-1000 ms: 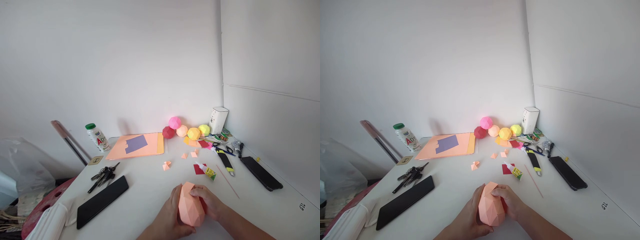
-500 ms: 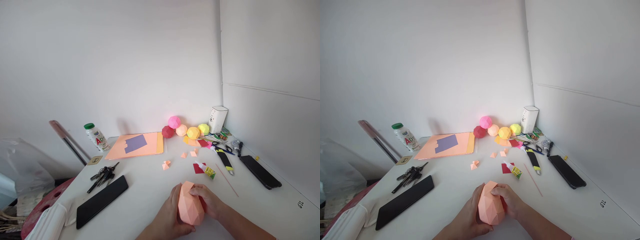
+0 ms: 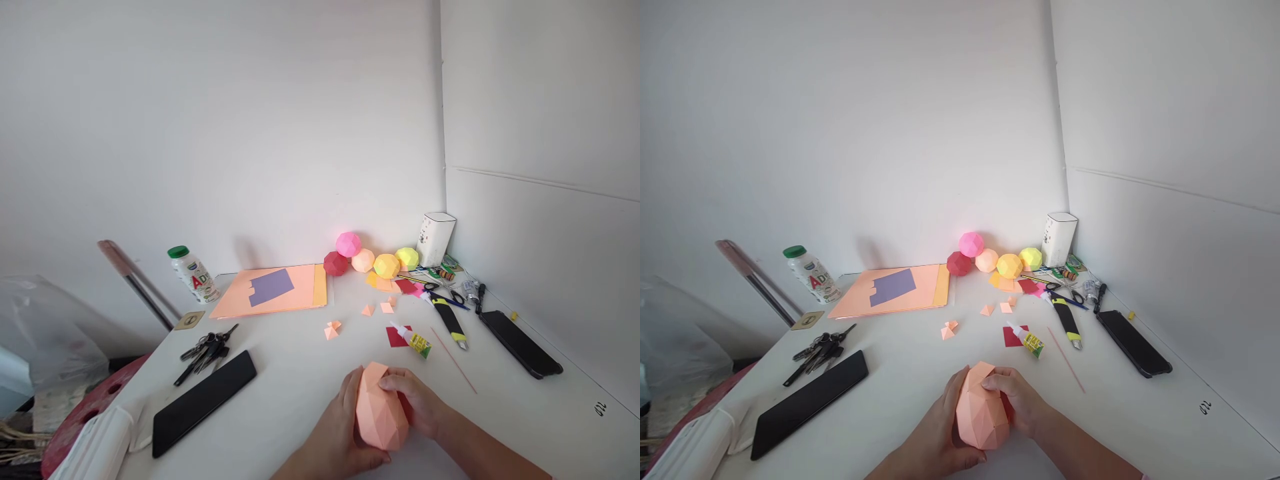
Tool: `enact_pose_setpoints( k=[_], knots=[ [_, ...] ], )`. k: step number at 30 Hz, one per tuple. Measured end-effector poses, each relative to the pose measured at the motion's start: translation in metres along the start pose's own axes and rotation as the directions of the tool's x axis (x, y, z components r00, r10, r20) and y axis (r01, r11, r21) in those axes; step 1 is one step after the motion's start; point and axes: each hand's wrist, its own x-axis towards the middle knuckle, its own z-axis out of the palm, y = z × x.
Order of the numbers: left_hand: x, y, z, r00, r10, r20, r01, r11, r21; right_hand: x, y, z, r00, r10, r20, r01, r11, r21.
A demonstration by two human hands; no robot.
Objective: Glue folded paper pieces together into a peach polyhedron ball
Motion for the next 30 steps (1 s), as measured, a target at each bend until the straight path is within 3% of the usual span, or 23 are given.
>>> enact_pose_setpoints(
  k=[30],
  knots=[
    [0.0001,0.0045,-0.0009,1.0,0.029,-0.006,-0.029,0.999,0.042,-0.0005,-0.0013,0.0015,0.999,0.02,-0.047,-0.02,1.0,-0.007]
  ],
)
